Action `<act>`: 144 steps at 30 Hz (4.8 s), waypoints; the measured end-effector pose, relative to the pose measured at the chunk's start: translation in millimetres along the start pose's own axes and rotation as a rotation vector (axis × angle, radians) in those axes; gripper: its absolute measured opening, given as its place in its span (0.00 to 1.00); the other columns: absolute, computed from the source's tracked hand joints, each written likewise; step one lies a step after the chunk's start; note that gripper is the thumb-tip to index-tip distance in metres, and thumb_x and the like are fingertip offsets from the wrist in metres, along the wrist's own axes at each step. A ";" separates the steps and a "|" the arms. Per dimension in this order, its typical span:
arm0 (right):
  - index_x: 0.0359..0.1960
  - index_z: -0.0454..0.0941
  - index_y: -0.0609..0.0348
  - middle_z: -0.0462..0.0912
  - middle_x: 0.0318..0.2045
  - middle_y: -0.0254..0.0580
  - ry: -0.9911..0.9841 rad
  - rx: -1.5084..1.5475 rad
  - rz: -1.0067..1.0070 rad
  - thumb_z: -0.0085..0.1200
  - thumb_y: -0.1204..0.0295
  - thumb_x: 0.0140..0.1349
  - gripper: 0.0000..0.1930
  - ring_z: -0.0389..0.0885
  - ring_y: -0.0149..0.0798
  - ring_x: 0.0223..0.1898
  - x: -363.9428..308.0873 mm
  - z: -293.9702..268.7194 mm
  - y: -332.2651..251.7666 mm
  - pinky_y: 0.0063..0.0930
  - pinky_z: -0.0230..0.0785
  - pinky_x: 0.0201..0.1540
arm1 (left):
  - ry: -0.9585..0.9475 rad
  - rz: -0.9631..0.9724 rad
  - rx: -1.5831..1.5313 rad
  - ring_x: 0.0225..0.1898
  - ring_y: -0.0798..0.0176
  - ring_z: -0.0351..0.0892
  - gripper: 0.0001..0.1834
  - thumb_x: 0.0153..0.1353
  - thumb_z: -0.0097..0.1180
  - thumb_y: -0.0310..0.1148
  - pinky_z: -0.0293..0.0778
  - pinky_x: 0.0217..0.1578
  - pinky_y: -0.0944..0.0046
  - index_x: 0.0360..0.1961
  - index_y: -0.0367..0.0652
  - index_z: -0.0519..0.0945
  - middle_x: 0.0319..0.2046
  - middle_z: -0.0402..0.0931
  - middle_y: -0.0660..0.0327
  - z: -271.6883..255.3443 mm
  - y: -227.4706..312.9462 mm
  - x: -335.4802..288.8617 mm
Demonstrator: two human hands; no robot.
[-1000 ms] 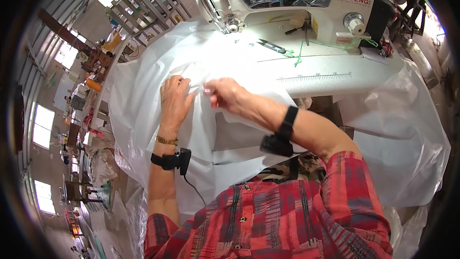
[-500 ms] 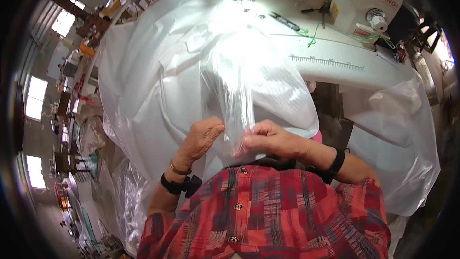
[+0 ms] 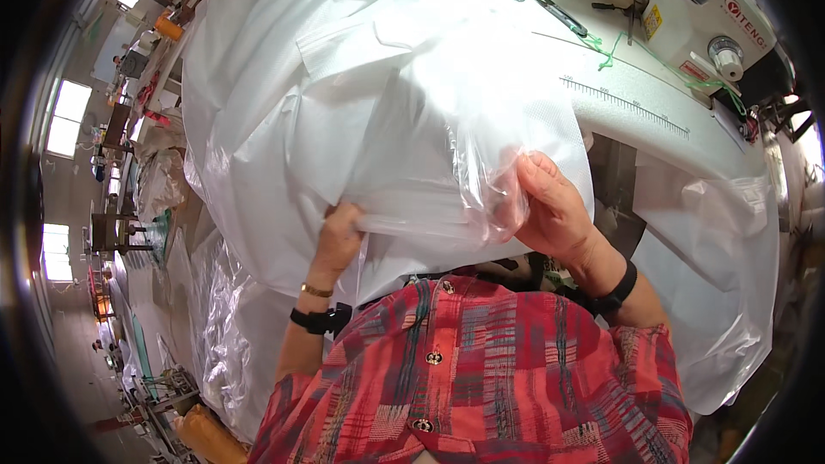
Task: Sewing large white plastic sheets together using an industrial sewing machine in a workshop environment.
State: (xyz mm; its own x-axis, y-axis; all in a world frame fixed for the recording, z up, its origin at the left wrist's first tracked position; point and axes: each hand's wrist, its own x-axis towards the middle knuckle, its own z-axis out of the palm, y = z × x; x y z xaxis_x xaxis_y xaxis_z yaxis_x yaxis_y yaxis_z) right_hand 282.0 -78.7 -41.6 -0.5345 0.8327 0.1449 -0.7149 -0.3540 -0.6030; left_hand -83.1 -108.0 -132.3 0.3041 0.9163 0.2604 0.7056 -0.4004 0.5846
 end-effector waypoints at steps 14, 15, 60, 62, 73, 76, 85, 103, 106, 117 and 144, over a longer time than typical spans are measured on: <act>0.52 0.79 0.61 0.81 0.32 0.27 0.405 -0.421 0.334 0.53 0.65 0.72 0.14 0.74 0.19 0.31 -10.8 -8.2 7.8 0.15 0.68 0.35 | -0.457 -0.169 0.209 0.41 0.44 0.83 0.16 0.56 0.69 0.34 0.78 0.44 0.54 0.42 0.36 0.84 0.38 0.84 0.50 -114.4 94.8 -46.6; 0.52 0.79 0.62 0.82 0.33 0.27 0.401 -0.450 0.344 0.53 0.65 0.72 0.14 0.75 0.19 0.31 -14.4 -6.7 4.7 0.15 0.68 0.36 | -0.341 -0.182 0.124 0.42 0.42 0.83 0.18 0.55 0.70 0.36 0.78 0.45 0.53 0.44 0.36 0.84 0.39 0.84 0.50 -127.4 104.9 -38.6; 0.26 0.72 0.59 0.77 0.24 0.47 -0.200 -1.522 -0.327 0.62 0.67 0.63 0.13 0.77 0.54 0.26 -10.3 67.0 -3.8 0.45 0.70 0.29 | -0.376 -0.188 -0.638 0.28 0.75 0.57 0.15 0.67 0.61 0.36 0.57 0.26 0.68 0.31 0.38 0.71 0.23 0.59 0.70 -15.3 142.7 96.6; 0.26 0.72 0.58 0.77 0.25 0.45 -0.255 -1.538 -0.407 0.62 0.67 0.62 0.13 0.79 0.53 0.27 -8.2 68.5 3.0 0.44 0.71 0.30 | -0.356 -0.207 -0.661 0.29 0.77 0.59 0.12 0.68 0.60 0.35 0.59 0.27 0.70 0.34 0.38 0.73 0.24 0.63 0.71 -15.5 143.7 92.4; 0.35 0.81 0.63 0.82 0.25 0.40 0.073 -1.229 -0.322 0.62 0.68 0.66 0.09 0.79 0.36 0.24 -13.4 77.3 -14.8 0.30 0.70 0.28 | -0.335 -0.392 -0.956 0.21 0.84 0.63 0.09 0.71 0.58 0.34 0.59 0.18 0.78 0.46 0.40 0.78 0.28 0.75 0.74 -31.4 160.1 89.2; 0.40 0.81 0.65 0.82 0.23 0.33 0.302 -0.992 0.029 0.61 0.68 0.69 0.11 0.78 0.20 0.25 -11.6 81.5 -13.0 0.19 0.70 0.27 | -0.322 -0.411 -0.935 0.20 0.84 0.63 0.09 0.71 0.58 0.35 0.60 0.18 0.78 0.45 0.40 0.78 0.27 0.74 0.74 -36.1 164.2 90.9; 0.50 0.76 0.55 0.77 0.17 0.45 -0.190 -1.336 0.025 0.62 0.57 0.65 0.19 0.80 0.50 0.21 3.1 96.4 8.7 0.38 0.70 0.26 | -0.188 -0.306 -0.934 0.29 0.83 0.66 0.09 0.74 0.54 0.33 0.62 0.27 0.77 0.43 0.37 0.80 0.29 0.75 0.74 -36.8 162.8 91.4; 0.43 0.77 0.59 0.80 0.31 0.44 -0.517 -1.754 -0.446 0.58 0.66 0.63 0.12 0.82 0.44 0.32 6.9 79.7 15.3 0.37 0.73 0.34 | -0.241 -0.369 -0.836 0.29 0.79 0.73 0.09 0.65 0.65 0.30 0.74 0.28 0.74 0.38 0.37 0.78 0.29 0.78 0.69 -50.5 154.7 91.7; 0.37 0.78 0.61 0.79 0.30 0.42 -0.063 -1.677 -0.419 0.61 0.63 0.63 0.13 0.81 0.43 0.29 -1.7 61.4 4.9 0.35 0.72 0.33 | -0.198 -0.388 -0.841 0.27 0.80 0.72 0.09 0.67 0.64 0.31 0.72 0.25 0.74 0.35 0.37 0.79 0.25 0.77 0.71 -54.3 149.6 87.8; 0.34 0.79 0.64 0.80 0.26 0.33 0.219 -0.820 0.375 0.52 0.59 0.73 0.18 0.79 0.27 0.27 -0.6 24.7 23.8 0.23 0.72 0.31 | -0.178 -0.470 -0.965 0.25 0.78 0.72 0.13 0.68 0.63 0.35 0.71 0.23 0.74 0.32 0.36 0.85 0.24 0.77 0.71 -55.3 144.2 83.6; 0.41 0.78 0.63 0.81 0.35 0.47 0.744 -2.085 -0.617 0.65 0.68 0.58 0.14 0.80 0.51 0.35 -38.2 14.0 -27.1 0.42 0.73 0.40 | -0.319 -0.350 -0.963 0.23 0.81 0.68 0.10 0.72 0.57 0.32 0.63 0.22 0.76 0.37 0.36 0.83 0.24 0.75 0.72 -70.8 160.3 78.1</act>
State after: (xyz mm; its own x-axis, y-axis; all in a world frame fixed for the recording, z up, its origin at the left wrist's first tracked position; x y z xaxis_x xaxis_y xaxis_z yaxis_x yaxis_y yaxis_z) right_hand 315.5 -106.9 -19.9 0.0419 0.7620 0.6462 0.8755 0.2837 -0.3913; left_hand 8.5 -101.1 36.2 0.4348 0.8843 -0.1704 0.0269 0.1764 0.9840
